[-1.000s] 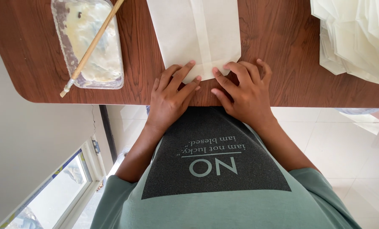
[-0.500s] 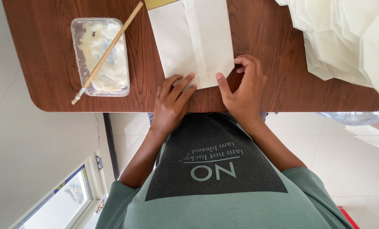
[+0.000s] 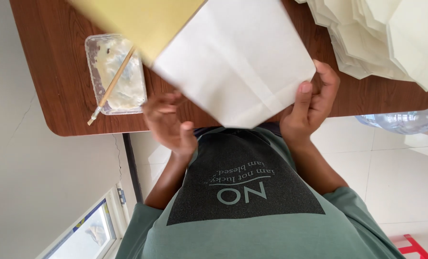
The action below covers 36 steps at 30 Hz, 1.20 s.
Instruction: Applying glue to paper edges and folding them around a template to assemble paper bags
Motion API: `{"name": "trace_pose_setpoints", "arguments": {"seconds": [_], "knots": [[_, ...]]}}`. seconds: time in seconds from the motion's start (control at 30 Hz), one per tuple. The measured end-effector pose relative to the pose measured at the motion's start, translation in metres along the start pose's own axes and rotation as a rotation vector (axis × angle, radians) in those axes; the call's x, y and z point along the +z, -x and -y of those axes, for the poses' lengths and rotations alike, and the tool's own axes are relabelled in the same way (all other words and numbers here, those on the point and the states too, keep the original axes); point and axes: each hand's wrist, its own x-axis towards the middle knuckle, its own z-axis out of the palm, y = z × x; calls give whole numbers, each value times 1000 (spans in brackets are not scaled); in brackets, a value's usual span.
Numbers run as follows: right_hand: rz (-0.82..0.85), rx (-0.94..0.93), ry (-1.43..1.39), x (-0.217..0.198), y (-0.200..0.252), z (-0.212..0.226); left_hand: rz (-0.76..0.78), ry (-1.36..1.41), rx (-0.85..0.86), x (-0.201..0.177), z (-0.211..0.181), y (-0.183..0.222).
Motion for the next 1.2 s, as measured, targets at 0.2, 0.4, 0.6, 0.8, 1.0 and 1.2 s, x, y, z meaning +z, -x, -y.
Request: {"name": "trace_pose_setpoints", "arguments": {"seconds": [0.2, 0.4, 0.6, 0.8, 1.0, 1.2], "knots": [[360, 135, 241, 21, -12, 56, 112, -731, 369, -130, 29, 90], [768, 431, -220, 35, -5, 37, -402, -153, -341, -77, -56, 10], [913, 357, -144, 49, -13, 44, -326, -152, -318, -147, -42, 62], [980, 294, -38, 36, -35, 48, -293, 69, -393, -158, -44, 35], [988, 250, 6, 14, -39, 49, -198, 308, -489, -149, -43, 6], [1013, 148, 249, -7, -54, 60, -224, 391, -571, -113, -30, -28]]}}
